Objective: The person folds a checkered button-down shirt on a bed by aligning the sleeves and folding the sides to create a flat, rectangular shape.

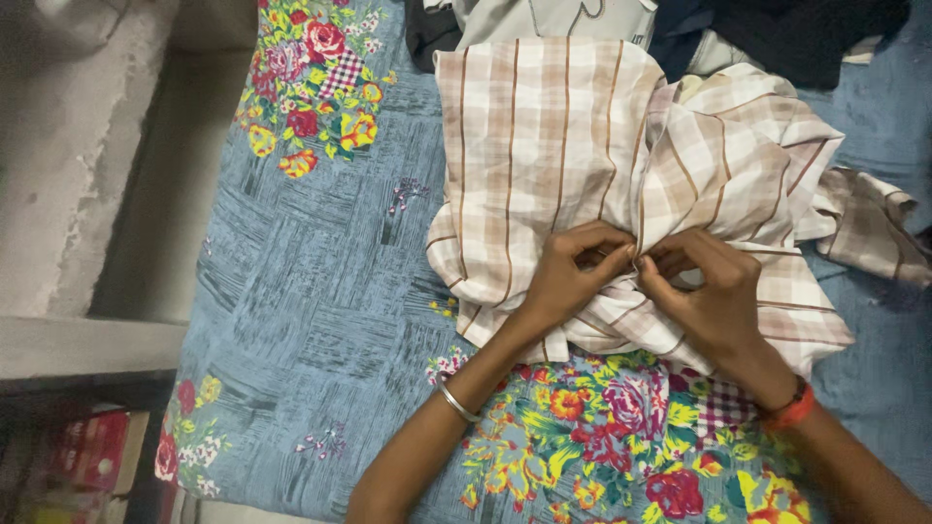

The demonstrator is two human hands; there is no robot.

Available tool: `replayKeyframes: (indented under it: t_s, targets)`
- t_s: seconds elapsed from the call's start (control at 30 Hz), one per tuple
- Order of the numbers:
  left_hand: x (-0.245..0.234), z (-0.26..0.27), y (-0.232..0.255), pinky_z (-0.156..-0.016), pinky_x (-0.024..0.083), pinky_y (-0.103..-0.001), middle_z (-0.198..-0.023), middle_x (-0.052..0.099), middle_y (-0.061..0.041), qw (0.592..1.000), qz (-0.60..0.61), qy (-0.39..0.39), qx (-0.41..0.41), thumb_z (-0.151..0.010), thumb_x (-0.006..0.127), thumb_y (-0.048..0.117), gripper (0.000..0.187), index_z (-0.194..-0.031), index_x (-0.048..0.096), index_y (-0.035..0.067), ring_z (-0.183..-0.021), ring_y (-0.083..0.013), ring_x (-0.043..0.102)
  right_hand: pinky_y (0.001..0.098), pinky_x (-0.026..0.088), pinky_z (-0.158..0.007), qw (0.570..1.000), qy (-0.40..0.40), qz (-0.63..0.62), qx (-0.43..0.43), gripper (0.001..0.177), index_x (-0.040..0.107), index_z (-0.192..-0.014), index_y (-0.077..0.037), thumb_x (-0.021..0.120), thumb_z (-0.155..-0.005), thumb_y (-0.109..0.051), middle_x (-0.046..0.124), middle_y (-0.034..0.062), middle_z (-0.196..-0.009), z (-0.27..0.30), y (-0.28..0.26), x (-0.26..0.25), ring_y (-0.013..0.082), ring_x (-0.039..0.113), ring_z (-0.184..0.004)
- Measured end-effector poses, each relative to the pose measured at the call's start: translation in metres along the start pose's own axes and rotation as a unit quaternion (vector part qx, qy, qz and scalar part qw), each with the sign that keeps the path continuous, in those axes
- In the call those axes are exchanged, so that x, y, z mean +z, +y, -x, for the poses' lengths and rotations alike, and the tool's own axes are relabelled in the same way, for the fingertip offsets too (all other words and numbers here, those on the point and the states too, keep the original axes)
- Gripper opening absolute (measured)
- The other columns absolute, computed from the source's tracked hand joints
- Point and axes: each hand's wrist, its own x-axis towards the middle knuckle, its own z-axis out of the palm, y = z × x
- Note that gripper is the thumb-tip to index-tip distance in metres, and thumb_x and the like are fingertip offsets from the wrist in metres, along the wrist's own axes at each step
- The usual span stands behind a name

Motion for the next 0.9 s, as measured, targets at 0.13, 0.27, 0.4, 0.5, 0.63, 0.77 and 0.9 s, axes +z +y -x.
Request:
replayKeyframes:
  t_s: [0.13,0.27,0.4,0.5,0.63,0.77,0.9]
  targets:
    - [0.002,0.0,0.008,-0.076,0.06,-0.025,-0.1,0.074,-0.008,0.999,-0.032,0.005,0.014,-0.089,0.08,0.016,0.022,-0.101,0.074,-0.003,-0.087,-0.0107,0.072,0.032,0.056,-0.067,0.999,0.007,0.03,-0.012,0.015,0.068,-0.092,0.002,0.08,-0.084,-0.003,0.069,0.0112,-0.085,0.002,0.001,0.002,0.021,0.072,-0.074]
    - [0.004,-0.002,0.007,-0.07,0.057,-0.025,-0.09,0.07,-0.006,0.998,-0.048,0.024,0.029,-0.086,0.082,0.019,0.026,-0.094,0.07,-0.004,-0.08,-0.0093,0.068,0.034,0.054,-0.066,0.998,0.028,0.048,-0.027,0.015,0.066,-0.09,0.001,0.079,-0.085,-0.003,0.068,0.0122,-0.085,0.006,-0.004,0.006,0.0227,0.071,-0.074]
    - [0.007,0.001,-0.003,-0.068,0.05,-0.026,-0.082,0.068,-0.005,0.998,-0.056,0.037,0.001,-0.095,0.077,0.017,0.021,-0.09,0.072,-0.003,-0.075,-0.008,0.06,0.034,0.054,-0.065,0.998,0.025,0.047,-0.026,0.012,0.065,-0.09,0.0,0.077,-0.087,-0.002,0.068,0.0113,-0.085,0.005,-0.006,0.007,0.0221,0.071,-0.073]
    - [0.008,0.001,-0.009,-0.066,0.049,-0.026,-0.08,0.065,-0.003,0.999,0.008,0.036,-0.029,-0.096,0.075,0.015,0.019,-0.087,0.071,-0.002,-0.074,-0.0062,0.058,0.0323,0.054,-0.065,0.999,0.027,0.022,-0.006,0.012,0.065,-0.09,0.001,0.076,-0.087,-0.003,0.067,0.0106,-0.084,0.005,-0.006,0.007,0.0204,0.071,-0.071]
    - [0.005,0.0,-0.015,-0.062,0.045,-0.027,-0.073,0.062,-0.002,0.998,-0.011,0.029,-0.054,-0.097,0.073,0.015,0.022,-0.084,0.066,-0.001,-0.071,-0.0051,0.054,0.0281,0.053,-0.063,0.994,0.012,-0.066,0.082,0.01,0.067,-0.094,0.0,0.074,-0.091,-0.006,0.069,0.0065,-0.084,0.006,0.005,0.011,0.014,0.069,-0.072]
    - [0.004,-0.002,-0.014,-0.061,0.042,-0.027,-0.071,0.058,-0.003,0.998,-0.053,0.02,-0.04,-0.097,0.073,0.014,0.022,-0.086,0.062,-0.001,-0.068,-0.0074,0.05,0.0249,0.048,-0.058,0.945,-0.025,-0.223,0.239,0.01,0.067,-0.101,-0.001,0.069,-0.096,-0.009,0.068,0.0018,-0.083,0.011,0.023,0.017,0.0078,0.062,-0.073]
    - [0.002,0.0,-0.008,-0.065,0.05,-0.027,-0.074,0.062,-0.004,0.997,-0.076,0.015,-0.019,-0.093,0.073,0.013,0.018,-0.091,0.062,-0.001,-0.069,-0.0084,0.057,0.0238,0.049,-0.066,0.955,-0.012,-0.238,0.18,0.011,0.066,-0.105,0.001,0.065,-0.1,-0.009,0.068,0.002,-0.086,0.017,0.037,0.022,0.0071,0.062,-0.078]
